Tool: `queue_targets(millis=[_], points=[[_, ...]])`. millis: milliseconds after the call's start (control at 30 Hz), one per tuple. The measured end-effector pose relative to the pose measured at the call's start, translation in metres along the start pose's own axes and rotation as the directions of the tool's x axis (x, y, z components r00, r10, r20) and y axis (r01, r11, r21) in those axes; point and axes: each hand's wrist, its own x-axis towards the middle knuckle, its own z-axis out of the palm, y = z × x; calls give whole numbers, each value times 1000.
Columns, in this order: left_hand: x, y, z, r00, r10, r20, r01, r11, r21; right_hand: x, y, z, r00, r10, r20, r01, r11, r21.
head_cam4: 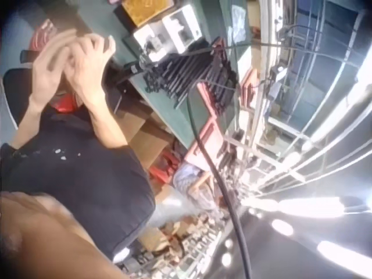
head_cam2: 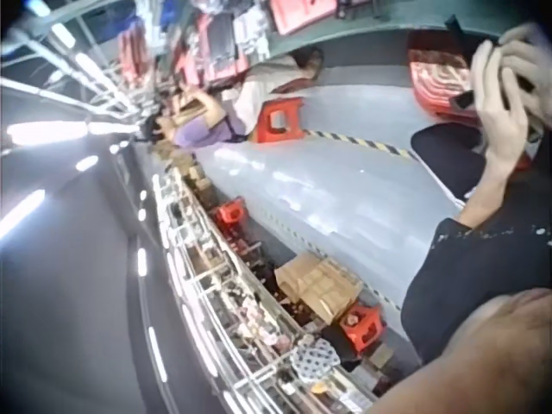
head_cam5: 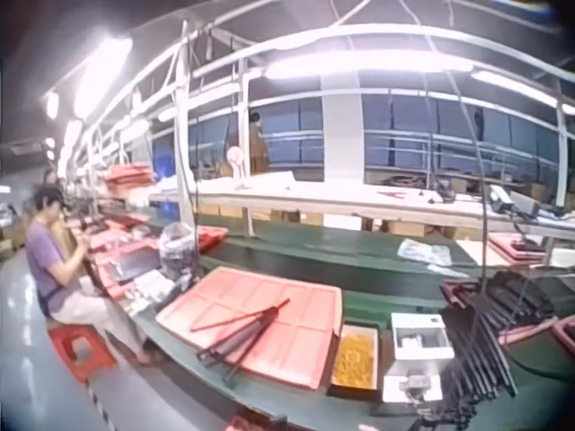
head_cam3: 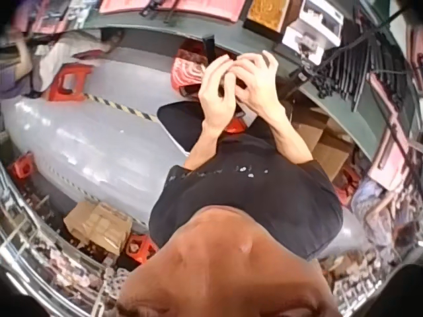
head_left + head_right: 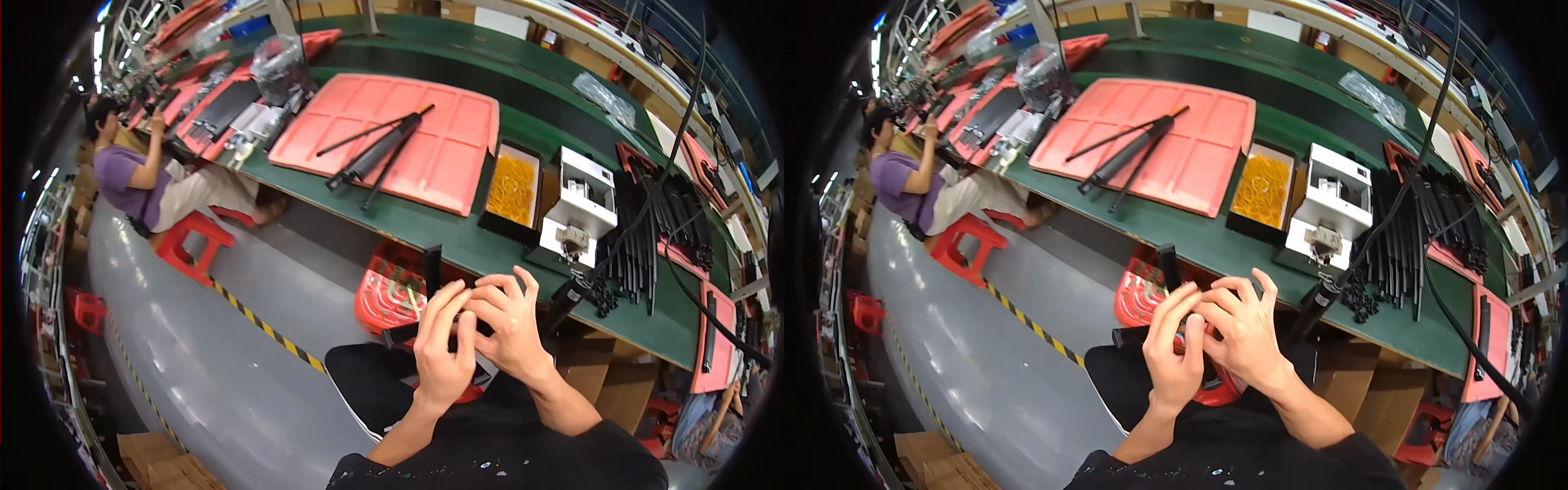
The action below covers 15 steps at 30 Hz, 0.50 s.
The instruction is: The person unpacks tripod components from a cardboard box onto the workbench, fits base pieces together by hand, and fastens them using an electric screwdriver.
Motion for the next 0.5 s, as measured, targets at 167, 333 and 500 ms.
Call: queue_targets(millis=[167,333,500], points=[[-3,-25,2,999,-51,11,52,985,-166,-2,4,-5,999,-38,17,38,998,49],[-7,-38,-6,996,-87,17,89,977,-193,-18,-2,-28,965,83,-247,-70,996,60],[-2,-42,-7,996,-75,50,85,972,-220,-96,58,-5,575,390,-719,-516,855,51]])
